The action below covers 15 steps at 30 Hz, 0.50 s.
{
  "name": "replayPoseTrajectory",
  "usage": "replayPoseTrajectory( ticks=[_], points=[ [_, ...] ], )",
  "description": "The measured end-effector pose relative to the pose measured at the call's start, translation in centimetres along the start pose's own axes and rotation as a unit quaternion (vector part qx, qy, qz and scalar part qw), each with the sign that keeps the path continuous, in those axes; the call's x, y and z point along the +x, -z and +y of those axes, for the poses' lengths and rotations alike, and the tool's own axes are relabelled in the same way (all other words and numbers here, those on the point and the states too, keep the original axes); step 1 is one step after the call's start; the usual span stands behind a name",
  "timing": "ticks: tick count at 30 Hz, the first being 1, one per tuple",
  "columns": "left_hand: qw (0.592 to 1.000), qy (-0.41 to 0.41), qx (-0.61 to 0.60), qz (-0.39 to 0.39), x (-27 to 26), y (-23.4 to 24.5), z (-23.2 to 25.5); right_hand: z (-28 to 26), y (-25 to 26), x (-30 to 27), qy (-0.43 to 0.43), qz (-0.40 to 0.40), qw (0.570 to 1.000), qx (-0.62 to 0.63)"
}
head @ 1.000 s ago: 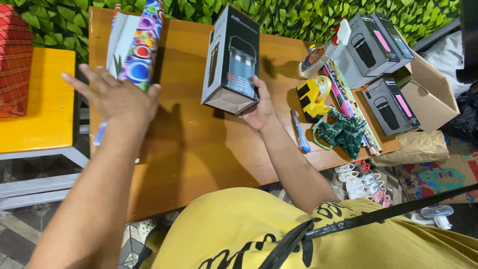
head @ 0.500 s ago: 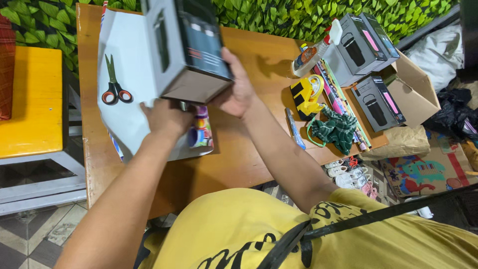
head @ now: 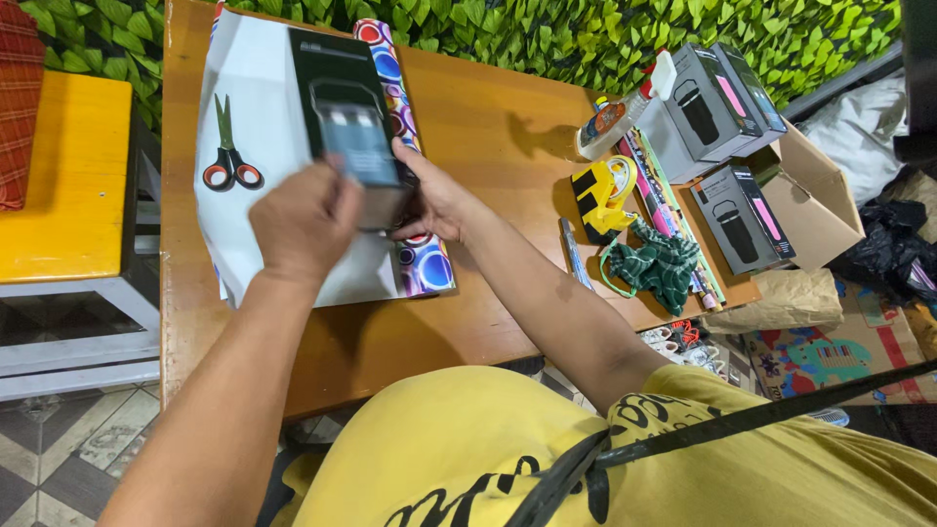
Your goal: The person cuts a sheet of colorful wrapping paper with a utility knife, wipes a black product box with a cloth, and wraps the box in the paper. They fold the paper around the box and secure it with multiple pieces of clear tape from a dispenser.
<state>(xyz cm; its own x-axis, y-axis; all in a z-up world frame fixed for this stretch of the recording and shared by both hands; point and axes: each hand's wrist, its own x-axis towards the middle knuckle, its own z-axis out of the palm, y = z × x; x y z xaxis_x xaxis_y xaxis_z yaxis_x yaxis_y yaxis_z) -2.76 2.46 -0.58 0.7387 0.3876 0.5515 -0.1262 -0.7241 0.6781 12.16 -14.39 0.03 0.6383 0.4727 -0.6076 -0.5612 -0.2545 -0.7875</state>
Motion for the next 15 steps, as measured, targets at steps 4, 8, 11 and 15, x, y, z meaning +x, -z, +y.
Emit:
replayPoseTrajectory(
  ticks=[4,8,11,15],
  points=[
    [0.991,0.085,-0.052,0.094,2.7,-1.0,-1.5,0.1,0.6,-0.8,0.062,0.063,0.991,-0.1],
    [0.987,0.034,0.061,0.143,4.4,-1.3,-3.6,0.5,1.3,-2.8,0.181,0.152,0.874,-0.424],
    [0.98,-0.031,0.156,0.116,7.3,-0.8,-5.7,0.8,2.0,-4.4,0.205,0.223,0.685,-0.663],
    [0.953,-0.048,0.292,0.068,10.7,-1.7,-6.5,0.5,3.4,-5.0,0.2,0.275,0.632,-0.697]
  ],
)
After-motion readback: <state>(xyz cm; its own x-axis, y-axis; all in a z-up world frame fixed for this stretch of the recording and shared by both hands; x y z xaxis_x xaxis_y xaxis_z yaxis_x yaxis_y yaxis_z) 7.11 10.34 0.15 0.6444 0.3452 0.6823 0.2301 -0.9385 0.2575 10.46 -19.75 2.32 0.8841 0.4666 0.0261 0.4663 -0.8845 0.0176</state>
